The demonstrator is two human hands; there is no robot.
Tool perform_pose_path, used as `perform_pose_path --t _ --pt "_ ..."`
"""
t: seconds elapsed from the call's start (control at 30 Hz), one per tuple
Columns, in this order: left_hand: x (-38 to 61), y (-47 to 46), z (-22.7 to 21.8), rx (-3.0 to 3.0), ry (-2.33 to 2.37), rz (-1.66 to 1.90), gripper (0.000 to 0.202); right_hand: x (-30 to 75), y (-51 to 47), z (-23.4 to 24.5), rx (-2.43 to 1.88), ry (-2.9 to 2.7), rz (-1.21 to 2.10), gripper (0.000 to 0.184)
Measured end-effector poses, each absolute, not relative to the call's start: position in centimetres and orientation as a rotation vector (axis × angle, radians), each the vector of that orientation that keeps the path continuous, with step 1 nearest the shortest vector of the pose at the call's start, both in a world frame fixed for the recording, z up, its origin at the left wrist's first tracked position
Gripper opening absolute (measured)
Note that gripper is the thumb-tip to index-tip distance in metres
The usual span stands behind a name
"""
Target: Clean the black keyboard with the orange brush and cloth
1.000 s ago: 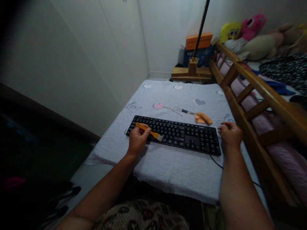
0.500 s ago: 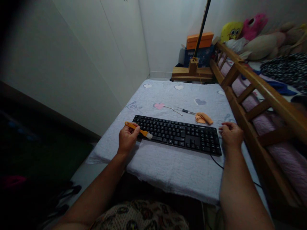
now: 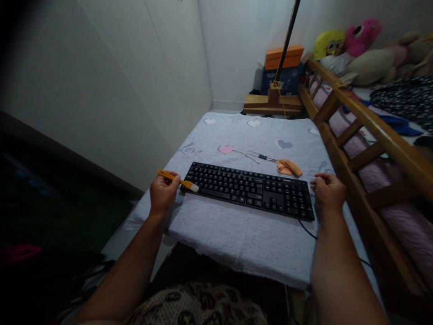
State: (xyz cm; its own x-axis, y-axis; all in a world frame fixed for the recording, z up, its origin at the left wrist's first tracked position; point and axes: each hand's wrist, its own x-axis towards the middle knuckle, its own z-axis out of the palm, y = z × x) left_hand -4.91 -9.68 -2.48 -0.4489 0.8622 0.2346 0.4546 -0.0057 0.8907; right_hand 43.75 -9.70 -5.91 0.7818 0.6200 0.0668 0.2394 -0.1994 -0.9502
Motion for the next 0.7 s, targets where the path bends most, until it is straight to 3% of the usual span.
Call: perform_pose_path --t 0.43,0.7 --pt "-8.2 -9.6 -1.1 1.489 2.227 1.464 0.018 44.2 -9.5 -6.5 -1.751 -0.661 0.406 0.025" --pt "-5.8 -9.4 -2.0 1.312 1.789 1.541 0.025 44.4 -9.5 -6.6 -1.746 -0.659 0.404 0.024"
